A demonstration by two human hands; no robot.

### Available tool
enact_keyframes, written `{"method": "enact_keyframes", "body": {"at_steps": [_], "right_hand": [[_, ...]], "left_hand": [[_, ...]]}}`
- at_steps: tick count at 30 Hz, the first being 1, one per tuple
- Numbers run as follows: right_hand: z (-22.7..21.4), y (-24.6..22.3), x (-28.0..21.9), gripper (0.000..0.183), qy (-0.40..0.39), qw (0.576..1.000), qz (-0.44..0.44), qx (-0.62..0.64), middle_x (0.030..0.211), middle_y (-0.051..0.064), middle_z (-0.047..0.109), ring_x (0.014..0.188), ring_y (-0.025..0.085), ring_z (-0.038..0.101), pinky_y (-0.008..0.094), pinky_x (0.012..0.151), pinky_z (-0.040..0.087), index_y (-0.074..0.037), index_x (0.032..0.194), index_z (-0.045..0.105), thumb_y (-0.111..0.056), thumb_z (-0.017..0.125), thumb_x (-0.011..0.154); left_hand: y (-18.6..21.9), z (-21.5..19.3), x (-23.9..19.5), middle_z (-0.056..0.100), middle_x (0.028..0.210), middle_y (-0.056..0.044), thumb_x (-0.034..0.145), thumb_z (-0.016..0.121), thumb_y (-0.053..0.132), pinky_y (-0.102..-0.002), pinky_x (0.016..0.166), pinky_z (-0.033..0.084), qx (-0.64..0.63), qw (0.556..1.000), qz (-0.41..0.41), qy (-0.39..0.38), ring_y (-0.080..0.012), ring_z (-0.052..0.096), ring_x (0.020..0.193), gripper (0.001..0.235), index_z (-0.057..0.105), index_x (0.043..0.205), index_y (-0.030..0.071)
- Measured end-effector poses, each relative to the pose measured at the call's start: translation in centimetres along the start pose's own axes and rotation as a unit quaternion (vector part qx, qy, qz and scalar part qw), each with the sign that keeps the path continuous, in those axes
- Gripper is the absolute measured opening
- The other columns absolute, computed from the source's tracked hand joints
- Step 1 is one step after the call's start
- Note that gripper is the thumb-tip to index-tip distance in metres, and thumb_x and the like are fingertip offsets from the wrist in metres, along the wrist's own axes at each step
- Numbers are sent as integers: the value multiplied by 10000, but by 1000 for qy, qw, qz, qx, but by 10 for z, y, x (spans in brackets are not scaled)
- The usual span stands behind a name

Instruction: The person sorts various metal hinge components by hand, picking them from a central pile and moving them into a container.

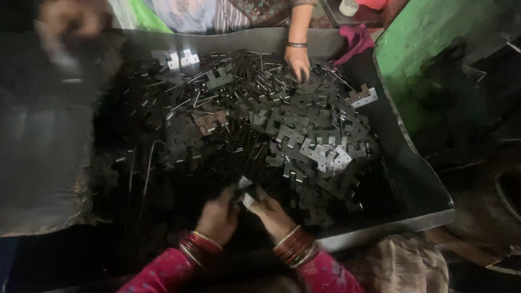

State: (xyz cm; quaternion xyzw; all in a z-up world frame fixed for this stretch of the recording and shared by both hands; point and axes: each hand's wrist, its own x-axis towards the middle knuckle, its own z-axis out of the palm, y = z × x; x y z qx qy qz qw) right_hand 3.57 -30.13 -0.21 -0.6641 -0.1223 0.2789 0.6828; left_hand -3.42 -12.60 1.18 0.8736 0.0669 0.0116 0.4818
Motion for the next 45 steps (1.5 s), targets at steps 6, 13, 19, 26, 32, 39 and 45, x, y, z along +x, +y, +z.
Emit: {"method": "enact_keyframes", "body": {"at_steps": [6,13,19,26,32,39,45], "right_hand": [[-94,-30,31,612,113,821,82,-554,987,131,772,879,294,751,449,820,592,-105,1170,733,-619,690,842],[-125,6,92,670,138,719,63,-678,995,204,735,951,424,708,560,801,569,-59,1182,638,-573,770,772],[-146,7,80,526,175,776,-15,-606,1032,213,746,977,407,705,518,845,565,-46,1149,726,-422,808,791],[-170,-30,38,354,237,830,-189,-468,1100,127,768,955,239,713,389,884,573,-89,1134,748,-211,751,802],[-125,-89,-9,378,156,947,-148,237,1089,64,709,1003,226,676,423,878,564,-63,1248,673,-208,711,901],[-126,-96,1,484,102,967,-144,186,1100,117,722,1028,270,693,437,927,570,-21,1310,642,-130,644,838],[-71,-34,39,314,28,873,-194,-447,1049,144,762,943,303,749,441,818,597,-85,1222,708,-230,714,943]], "left_hand": [[20,-84,21,740,987,-218,835,619,11,-430,689,600,-21,996,47,72,-356,763,754,543,585,1369,101],[25,-149,23,671,773,-76,889,640,153,-444,554,521,442,848,136,258,-295,670,652,332,681,1216,195],[-65,-287,9,712,830,-56,897,690,335,-428,635,539,640,663,-121,368,-258,709,720,473,647,1359,244],[-90,-301,-2,687,1330,-198,974,698,448,-597,885,476,595,666,-105,438,-385,647,1093,536,599,1374,104],[-86,-144,59,729,954,-83,846,616,167,-450,663,586,544,831,60,101,-288,736,826,139,731,924,176],[-164,-72,77,647,1147,-67,893,615,317,-571,905,465,660,744,-65,-86,-302,609,1109,346,681,1181,138],[-141,-120,69,622,1228,-70,841,720,350,-541,1055,406,554,823,-8,-129,-324,551,1244,416,651,1220,195]]}}
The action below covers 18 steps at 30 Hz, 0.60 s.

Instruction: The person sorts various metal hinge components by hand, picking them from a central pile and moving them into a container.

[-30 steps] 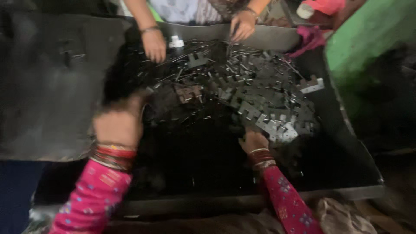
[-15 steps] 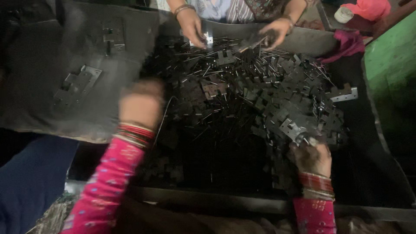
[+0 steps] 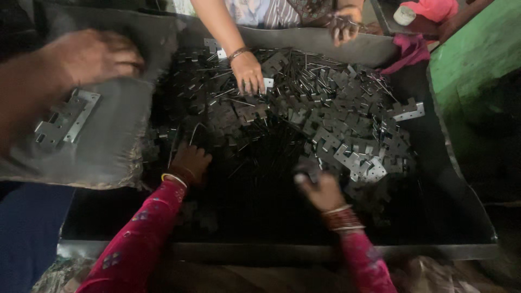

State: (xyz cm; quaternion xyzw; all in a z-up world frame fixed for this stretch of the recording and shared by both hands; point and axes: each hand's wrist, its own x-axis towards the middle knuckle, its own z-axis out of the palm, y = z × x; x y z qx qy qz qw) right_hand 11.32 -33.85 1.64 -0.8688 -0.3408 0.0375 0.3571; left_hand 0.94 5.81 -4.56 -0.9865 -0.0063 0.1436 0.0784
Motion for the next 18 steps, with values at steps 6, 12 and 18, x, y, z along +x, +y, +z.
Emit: {"method": "enact_keyframes", "body": {"at_steps": [6,12,18], "right_hand": [[76,-8,10,303,-164,950,-104,-245,1021,165,697,855,362,700,492,744,558,-85,1155,692,-181,660,869],[66,-11,13,296,-180,943,-141,-243,984,154,687,811,343,703,478,715,560,-113,1139,706,-201,708,856],[26,22,6,298,36,994,-98,14,970,87,753,822,237,756,356,712,624,-105,968,717,-270,872,775]], "left_hand": [[20,-69,-11,656,1223,-174,460,887,508,-648,962,409,-124,945,49,298,-417,592,1145,834,678,1158,101],[46,-79,-5,723,1063,-76,955,677,336,-349,973,575,-704,684,189,-29,-199,704,1016,355,670,1151,41],[33,-70,-11,751,1086,-91,974,567,267,-348,911,554,-693,720,17,26,-205,682,992,358,711,1220,51]]}}
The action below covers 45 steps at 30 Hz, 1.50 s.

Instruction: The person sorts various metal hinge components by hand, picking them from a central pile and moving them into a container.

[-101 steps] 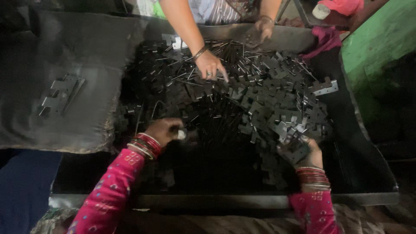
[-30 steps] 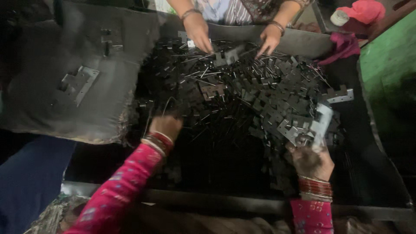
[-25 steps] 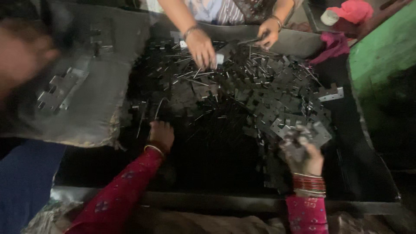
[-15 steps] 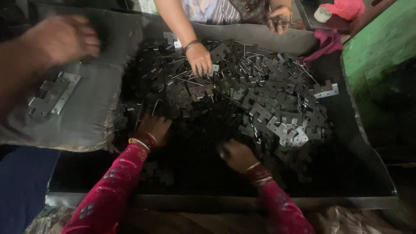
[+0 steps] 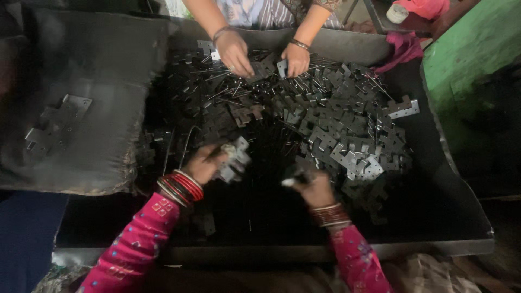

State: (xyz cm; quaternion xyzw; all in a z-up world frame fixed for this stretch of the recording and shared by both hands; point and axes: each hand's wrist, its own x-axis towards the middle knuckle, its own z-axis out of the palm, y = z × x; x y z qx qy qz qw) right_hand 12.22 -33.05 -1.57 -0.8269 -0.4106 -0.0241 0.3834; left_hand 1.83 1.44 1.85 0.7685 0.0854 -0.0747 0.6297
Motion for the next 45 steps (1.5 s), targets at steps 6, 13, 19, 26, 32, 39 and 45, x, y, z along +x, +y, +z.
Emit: {"method": "enact_keyframes", "body": {"at_steps": [6,13,19,26,32,39,45], "right_hand": [[-46,-21,-1,296,213,747,382,501,1044,127,743,854,275,753,492,736,658,-30,1125,682,-181,691,871],[27,-39,-22,533,29,728,448,519,1374,185,662,1218,294,646,433,1016,535,11,1359,626,-359,597,976],[18,-41,-21,747,-59,941,263,204,1408,206,609,1267,300,604,425,1050,477,4,1423,545,-538,719,939],[-29,67,-1,606,-183,866,355,-302,1049,197,740,1013,412,703,548,850,560,-114,1152,663,-561,798,765],[-11,116,-20,770,-162,900,260,-311,1059,207,742,980,427,712,518,852,572,-76,1330,588,-568,793,775],[-43,21,-22,394,-17,971,234,-38,964,105,796,874,279,781,407,807,594,-123,1054,790,-348,850,736],[-22,-41,-7,322,85,992,79,-58,877,91,775,654,205,693,329,620,560,-82,960,771,-226,895,700]], "left_hand": [[-1,19,-3,717,1191,-102,929,668,172,-331,938,536,-122,980,42,154,-182,675,1059,440,590,1332,14],[35,123,-51,778,1043,-175,873,757,223,-371,825,591,8,990,109,87,-256,762,944,468,622,1258,-5],[43,118,-56,730,925,-257,883,623,81,-472,769,583,212,959,110,150,-425,718,861,490,548,1364,27],[64,78,-51,730,937,-182,840,623,74,-481,664,558,349,878,236,227,-374,706,763,491,557,1325,33],[84,40,-54,700,832,-133,794,633,107,-456,597,550,489,804,191,280,-330,697,697,469,623,1261,65],[73,-81,-66,677,789,-60,947,607,166,-435,588,528,623,650,26,435,-272,686,657,225,664,1164,170],[32,-168,-94,721,1056,-125,968,606,171,-501,847,506,617,574,-65,534,-334,681,1004,355,665,1317,135]]}}
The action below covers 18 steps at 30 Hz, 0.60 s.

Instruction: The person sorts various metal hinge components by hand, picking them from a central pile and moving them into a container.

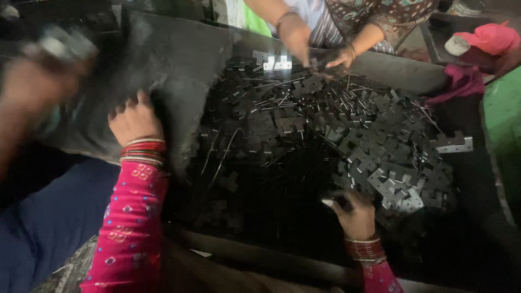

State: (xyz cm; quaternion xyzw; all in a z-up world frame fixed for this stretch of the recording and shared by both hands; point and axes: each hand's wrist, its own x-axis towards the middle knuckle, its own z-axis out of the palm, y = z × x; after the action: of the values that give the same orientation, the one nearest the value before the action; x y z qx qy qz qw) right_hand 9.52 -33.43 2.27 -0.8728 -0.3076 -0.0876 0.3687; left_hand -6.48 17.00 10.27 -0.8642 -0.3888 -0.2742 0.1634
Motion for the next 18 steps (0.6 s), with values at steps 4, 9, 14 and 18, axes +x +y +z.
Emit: {"method": "enact_keyframes", "body": {"at_steps": [4,9,14,18], "right_hand": [[-6,-3,0,329,66,992,-40,-98,903,162,738,591,217,635,340,568,518,-23,981,753,-213,903,758],[-21,-2,2,234,85,990,54,-94,791,127,741,585,203,656,342,566,507,-60,990,781,-207,899,850],[-52,-5,11,352,118,919,204,315,1129,81,752,1020,205,719,339,879,587,-52,1199,703,-56,765,852],[-81,-12,11,405,93,798,247,543,1071,129,724,952,293,724,448,759,567,-73,1229,701,-48,693,825]], "left_hand": [[36,-26,-10,677,1333,-143,941,611,351,-531,1021,441,32,982,61,177,-351,604,1253,454,630,1327,112],[140,-37,-65,719,976,-88,902,605,174,-487,845,536,-169,939,269,-130,-290,684,972,173,671,1053,123],[183,49,-145,669,1264,-165,982,589,303,-641,945,461,32,826,326,-459,-394,626,1207,343,705,1245,115],[181,111,-177,636,1298,-166,895,565,395,-687,877,411,96,850,353,-378,-450,586,1217,487,615,1288,114]]}}
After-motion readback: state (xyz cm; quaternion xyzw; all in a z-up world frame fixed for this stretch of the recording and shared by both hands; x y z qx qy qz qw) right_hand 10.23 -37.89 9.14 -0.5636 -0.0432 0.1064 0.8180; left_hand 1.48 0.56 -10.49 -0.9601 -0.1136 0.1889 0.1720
